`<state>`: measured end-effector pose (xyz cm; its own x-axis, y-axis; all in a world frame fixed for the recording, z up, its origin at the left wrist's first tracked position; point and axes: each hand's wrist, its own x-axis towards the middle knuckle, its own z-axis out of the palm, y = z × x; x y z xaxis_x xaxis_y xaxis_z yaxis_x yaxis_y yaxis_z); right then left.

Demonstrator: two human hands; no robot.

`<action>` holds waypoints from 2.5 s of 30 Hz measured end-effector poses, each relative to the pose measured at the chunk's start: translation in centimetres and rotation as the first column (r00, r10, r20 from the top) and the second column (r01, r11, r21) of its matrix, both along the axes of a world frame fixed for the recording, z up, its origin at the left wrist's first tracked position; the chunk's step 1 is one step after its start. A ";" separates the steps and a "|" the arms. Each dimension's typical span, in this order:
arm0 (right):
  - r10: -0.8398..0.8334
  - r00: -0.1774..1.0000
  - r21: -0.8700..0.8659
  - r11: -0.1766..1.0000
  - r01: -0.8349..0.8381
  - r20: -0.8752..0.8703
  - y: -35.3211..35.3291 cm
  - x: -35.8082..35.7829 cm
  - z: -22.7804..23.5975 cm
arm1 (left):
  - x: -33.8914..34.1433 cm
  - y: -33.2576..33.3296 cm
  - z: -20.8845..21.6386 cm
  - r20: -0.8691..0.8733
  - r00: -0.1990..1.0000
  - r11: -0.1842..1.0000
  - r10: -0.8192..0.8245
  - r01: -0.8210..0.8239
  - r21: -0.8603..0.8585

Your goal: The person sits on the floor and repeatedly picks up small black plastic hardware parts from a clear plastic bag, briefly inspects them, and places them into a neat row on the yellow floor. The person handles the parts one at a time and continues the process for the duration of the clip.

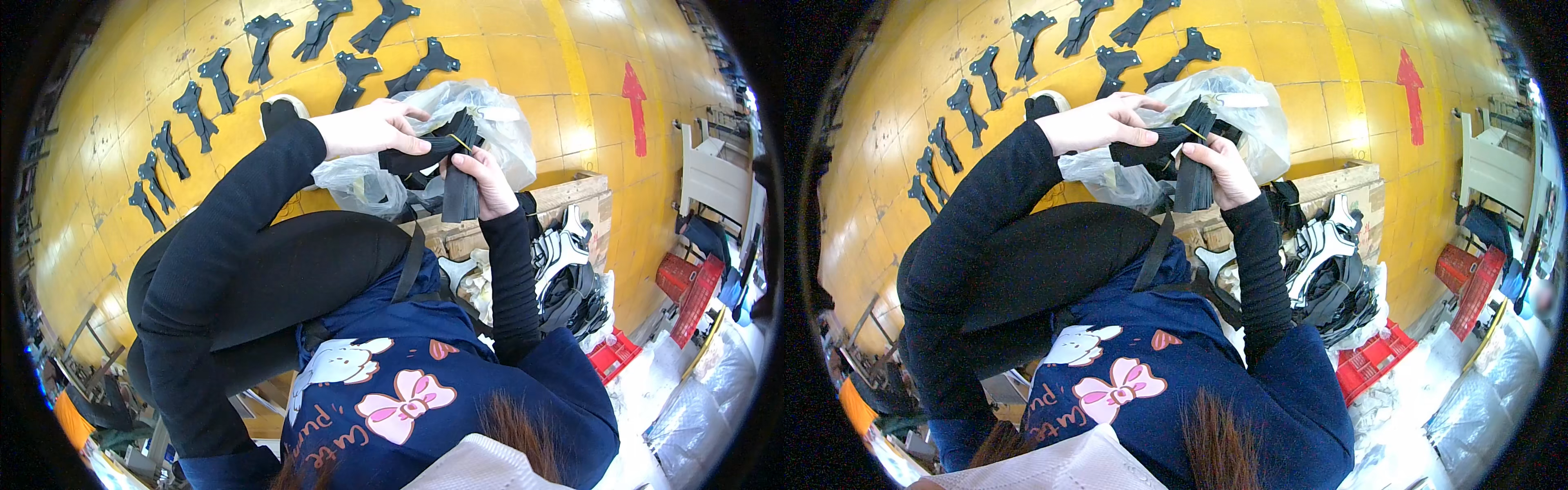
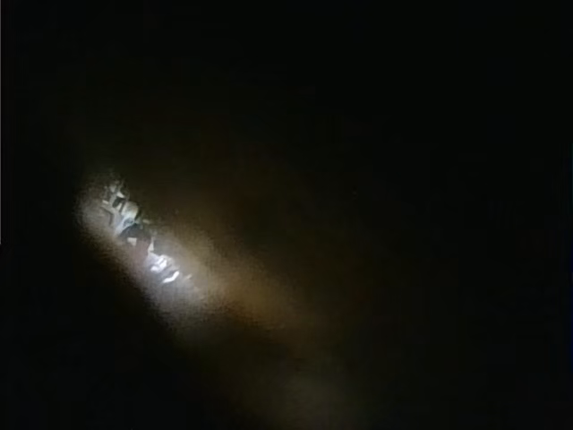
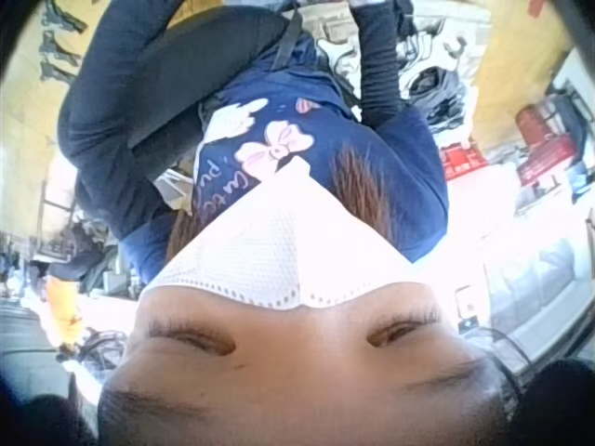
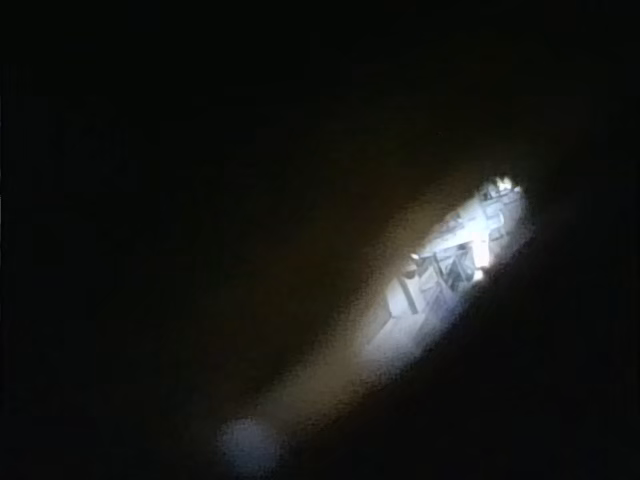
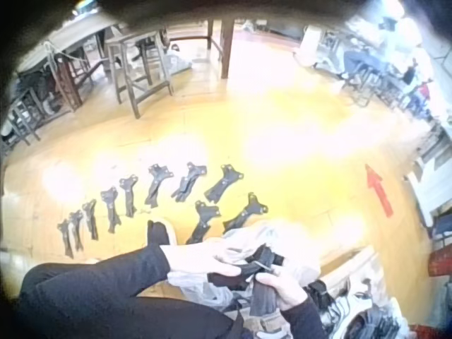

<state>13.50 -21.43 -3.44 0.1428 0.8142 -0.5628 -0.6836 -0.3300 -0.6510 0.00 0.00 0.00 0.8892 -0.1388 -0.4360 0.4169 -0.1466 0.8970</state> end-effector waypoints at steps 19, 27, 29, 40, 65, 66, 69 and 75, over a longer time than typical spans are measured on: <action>0.069 0.893 0.057 0.993 -0.104 0.444 2.6 -2.9 4.7 | -1.0 -0.2 3.0 0.126 0.961 0.966 0.246 -0.253 0.043; -0.158 0.877 0.252 0.967 0.044 0.455 3.3 -4.8 6.8 | -2.2 0.0 5.1 0.162 0.888 0.871 0.430 -0.362 -0.332; -0.161 0.880 0.283 0.959 0.031 0.447 3.4 -4.9 7.3 | -2.8 0.0 5.8 0.134 0.895 0.873 0.426 -0.368 -0.319; -0.173 0.950 0.386 0.920 0.061 0.260 3.3 -5.1 5.5 | -3.4 0.2 6.6 0.179 0.904 0.893 0.388 -0.321 -0.315; 0.472 0.763 -0.471 0.846 -0.251 0.441 11.8 -15.4 -21.2 | -27.4 10.6 8.5 -0.377 0.540 0.658 0.752 -0.635 0.404; 0.488 0.758 -0.456 0.844 -0.283 0.433 11.2 -15.3 -21.1 | -27.8 10.4 8.3 -0.421 0.530 0.676 0.736 -0.613 0.409; 0.503 0.794 -0.241 0.863 -0.443 0.342 8.5 -12.7 -16.1 | -28.2 9.9 8.1 -0.435 0.590 0.731 0.681 -0.582 0.355; 0.603 0.762 -0.480 0.754 -0.448 0.237 1.2 -1.9 -11.5 | -25.7 8.7 8.7 -0.344 0.785 0.844 0.516 -0.396 0.362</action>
<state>11.58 -20.25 -14.92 0.0071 0.5543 -0.8323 -0.0679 -0.8301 -0.5534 -25.74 8.68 8.74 0.5449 0.4060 -0.7336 0.8128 -0.0411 0.5810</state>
